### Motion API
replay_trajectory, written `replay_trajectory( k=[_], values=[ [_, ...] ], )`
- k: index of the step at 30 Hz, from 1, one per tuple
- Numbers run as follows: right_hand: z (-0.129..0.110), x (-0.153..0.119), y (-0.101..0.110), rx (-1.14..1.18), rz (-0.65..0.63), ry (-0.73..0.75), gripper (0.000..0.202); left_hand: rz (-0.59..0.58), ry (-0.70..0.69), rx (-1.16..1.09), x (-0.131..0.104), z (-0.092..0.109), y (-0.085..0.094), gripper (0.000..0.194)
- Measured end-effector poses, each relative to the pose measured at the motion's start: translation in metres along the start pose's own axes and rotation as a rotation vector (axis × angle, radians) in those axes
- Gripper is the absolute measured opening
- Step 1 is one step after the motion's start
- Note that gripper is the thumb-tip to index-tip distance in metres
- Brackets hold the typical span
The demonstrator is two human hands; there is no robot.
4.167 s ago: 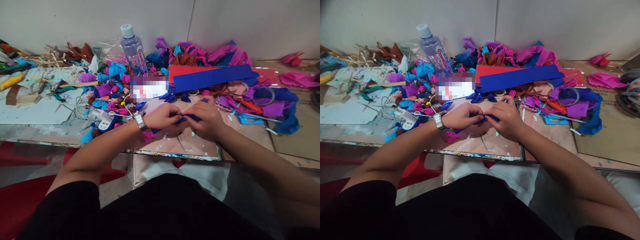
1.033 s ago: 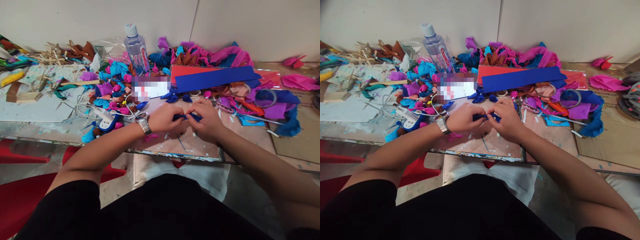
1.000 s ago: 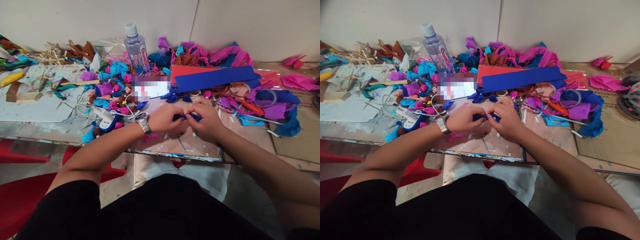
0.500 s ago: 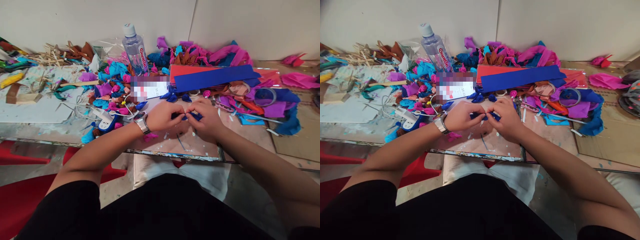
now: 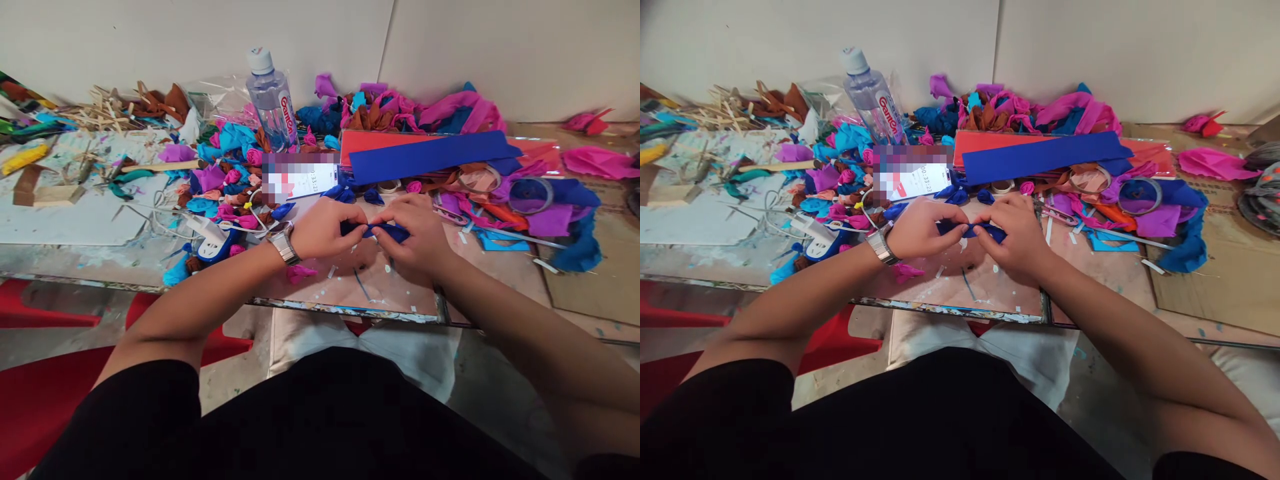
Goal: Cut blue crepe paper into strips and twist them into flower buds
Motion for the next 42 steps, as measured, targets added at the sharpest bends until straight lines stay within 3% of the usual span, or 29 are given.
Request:
replay_trajectory(
  k=[7, 15, 22, 26, 32, 42],
  values=[
    [-0.007, 0.002, 0.000, -0.023, -0.002, 0.042, 0.011, -0.023, -0.054, 0.038, -0.002, 0.006, -0.005, 0.023],
    [0.002, 0.002, 0.005, -0.022, 0.038, 0.002, 0.011, -0.120, 0.004, -0.043, 0.001, 0.000, -0.003, 0.029],
    [-0.003, 0.002, -0.001, -0.068, -0.092, 0.045, 0.016, -0.223, 0.065, -0.084, 0.004, -0.009, -0.011, 0.029],
    [-0.006, 0.003, -0.001, -0.093, -0.100, 0.078, 0.017, -0.289, 0.083, -0.120, 0.003, -0.010, -0.016, 0.027],
    [-0.009, 0.004, 0.000, -0.090, -0.079, 0.143, 0.013, -0.368, 0.173, -0.268, 0.002, -0.014, -0.021, 0.025],
    [-0.013, 0.002, 0.004, -0.071, -0.024, 0.264, 0.010, -0.596, 0.406, -0.740, 0.000, -0.023, -0.028, 0.017]
  ],
)
Point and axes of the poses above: each hand's wrist, its own x-axis towards the middle knuckle, its own y-axis out of the back of the hand, z = x × y, the point moved 7 cm from there along x, towards the middle knuckle, and after that the axes turned 9 degrees about y, right-handed, at the moved point
